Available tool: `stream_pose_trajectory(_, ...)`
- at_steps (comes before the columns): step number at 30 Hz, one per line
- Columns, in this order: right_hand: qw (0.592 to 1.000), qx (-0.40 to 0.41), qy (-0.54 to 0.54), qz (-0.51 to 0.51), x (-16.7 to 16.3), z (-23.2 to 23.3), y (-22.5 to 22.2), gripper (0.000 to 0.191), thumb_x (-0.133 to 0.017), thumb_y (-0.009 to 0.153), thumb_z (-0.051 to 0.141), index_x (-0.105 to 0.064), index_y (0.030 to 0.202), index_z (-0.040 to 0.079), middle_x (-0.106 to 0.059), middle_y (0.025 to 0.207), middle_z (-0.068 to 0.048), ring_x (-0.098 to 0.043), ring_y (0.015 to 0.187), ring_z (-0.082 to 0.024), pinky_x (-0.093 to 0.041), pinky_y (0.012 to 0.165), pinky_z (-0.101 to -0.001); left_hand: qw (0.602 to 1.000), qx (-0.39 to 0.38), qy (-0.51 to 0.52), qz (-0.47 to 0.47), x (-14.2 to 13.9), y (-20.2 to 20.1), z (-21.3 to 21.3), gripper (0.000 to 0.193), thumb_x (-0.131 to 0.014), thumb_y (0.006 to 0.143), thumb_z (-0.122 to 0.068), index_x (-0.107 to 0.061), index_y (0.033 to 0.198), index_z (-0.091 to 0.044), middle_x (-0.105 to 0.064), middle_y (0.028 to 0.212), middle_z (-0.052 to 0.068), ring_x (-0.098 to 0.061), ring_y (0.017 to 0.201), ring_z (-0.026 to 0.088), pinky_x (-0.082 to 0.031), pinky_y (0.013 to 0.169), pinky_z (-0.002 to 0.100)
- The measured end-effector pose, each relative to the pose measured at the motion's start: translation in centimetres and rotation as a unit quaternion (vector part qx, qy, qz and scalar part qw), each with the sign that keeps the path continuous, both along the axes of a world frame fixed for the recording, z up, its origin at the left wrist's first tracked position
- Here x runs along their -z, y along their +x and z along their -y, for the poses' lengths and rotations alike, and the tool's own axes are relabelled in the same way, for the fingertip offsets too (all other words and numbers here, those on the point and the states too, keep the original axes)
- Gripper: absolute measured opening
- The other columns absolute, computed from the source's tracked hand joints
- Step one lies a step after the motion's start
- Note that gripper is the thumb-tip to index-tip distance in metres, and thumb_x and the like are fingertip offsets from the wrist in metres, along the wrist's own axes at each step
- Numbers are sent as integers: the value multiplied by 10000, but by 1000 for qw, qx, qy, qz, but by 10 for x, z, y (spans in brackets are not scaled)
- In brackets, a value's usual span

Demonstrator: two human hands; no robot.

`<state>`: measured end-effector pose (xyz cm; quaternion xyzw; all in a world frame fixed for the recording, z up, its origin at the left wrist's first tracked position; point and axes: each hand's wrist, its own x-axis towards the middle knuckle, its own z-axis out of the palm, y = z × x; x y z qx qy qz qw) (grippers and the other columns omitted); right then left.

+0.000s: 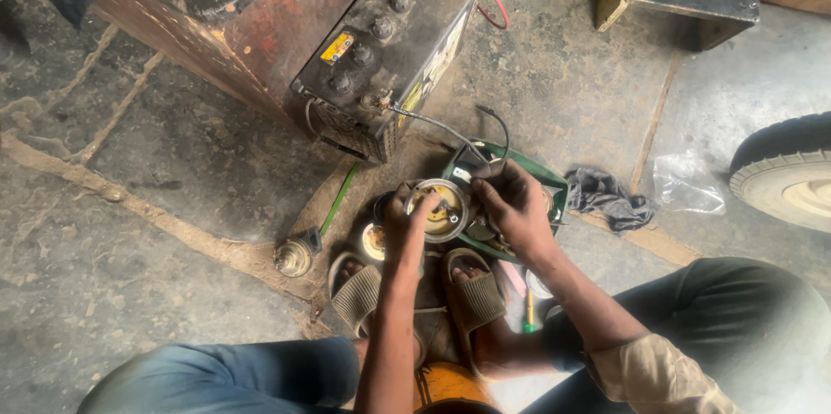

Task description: The person sits on the floor and uses a screwdriver to adjust a small mechanical component, likely a fuel filter or carburetor. They repeatedly loosen and tighten a screw, inspect the part, and place it into a green tray among other similar parts.

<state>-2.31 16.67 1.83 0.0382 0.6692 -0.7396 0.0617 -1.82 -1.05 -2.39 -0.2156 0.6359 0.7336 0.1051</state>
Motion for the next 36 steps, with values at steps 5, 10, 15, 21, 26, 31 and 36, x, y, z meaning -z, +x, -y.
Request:
stream_pose_trajectory(5,1000,11,-24,0,3,-4,-1,64,-633,1004,34,-628,1045,-16,-704,831,-65,-663,688,-100,-553,611,-235,1000,7,29,8,-9,-1,0,506,-748,805,-303,-649,1207,-13,-726,1145,163,-730,1032,250,-581,928,363)
stream_pose_trajectory(10,1000,6,-15,-4,-9,-2,-3,79,-643,998,40,-627,1046,-20,-719,865,-64,-675,734,-95,-562,646,-236,999,17,36,34,-5,-1,2,485,-772,814,-326,-656,1173,-22,-726,1124,153,-722,1024,245,-570,933,363)
stream_pose_trajectory(15,995,-1,90,-33,-33,5,3,158,-662,946,39,-647,1099,2,-764,939,-89,-723,751,-105,-615,637,-267,998,50,-16,30,-2,-1,2,539,-806,829,-397,-663,1105,43,-727,1087,214,-702,993,293,-536,979,424)
stream_pose_trajectory(21,925,-25,344,-159,-31,12,12,221,-653,933,5,-719,1131,76,-798,995,-114,-768,728,-139,-628,628,-267,996,42,-60,45,2,-1,-2,719,-800,757,-503,-621,1270,-31,-689,1234,181,-678,1174,287,-474,1072,481)
stream_pose_trajectory(26,962,-15,266,-50,20,17,2,191,-626,960,16,-639,1151,23,-785,993,-139,-772,797,-232,-602,652,-334,990,-2,-39,136,25,-4,3,929,-830,815,-448,-341,1503,-60,-441,1473,172,-453,1349,286,-353,1129,507)
stream_pose_trajectory(31,953,-82,267,-115,64,19,-12,262,-621,964,29,-550,1215,-2,-752,1009,-186,-745,904,-291,-573,760,-397,995,-25,-21,98,45,-10,11,806,-816,713,-368,-550,1371,14,-641,1366,211,-633,1255,318,-476,1070,413)
stream_pose_trajectory(36,957,-68,276,-62,62,17,-9,260,-661,946,68,-585,1188,13,-755,994,-178,-755,883,-272,-579,737,-376,984,-13,-97,150,49,-11,10,842,-825,777,-442,-506,1391,38,-566,1422,221,-573,1303,307,-436,1103,402)
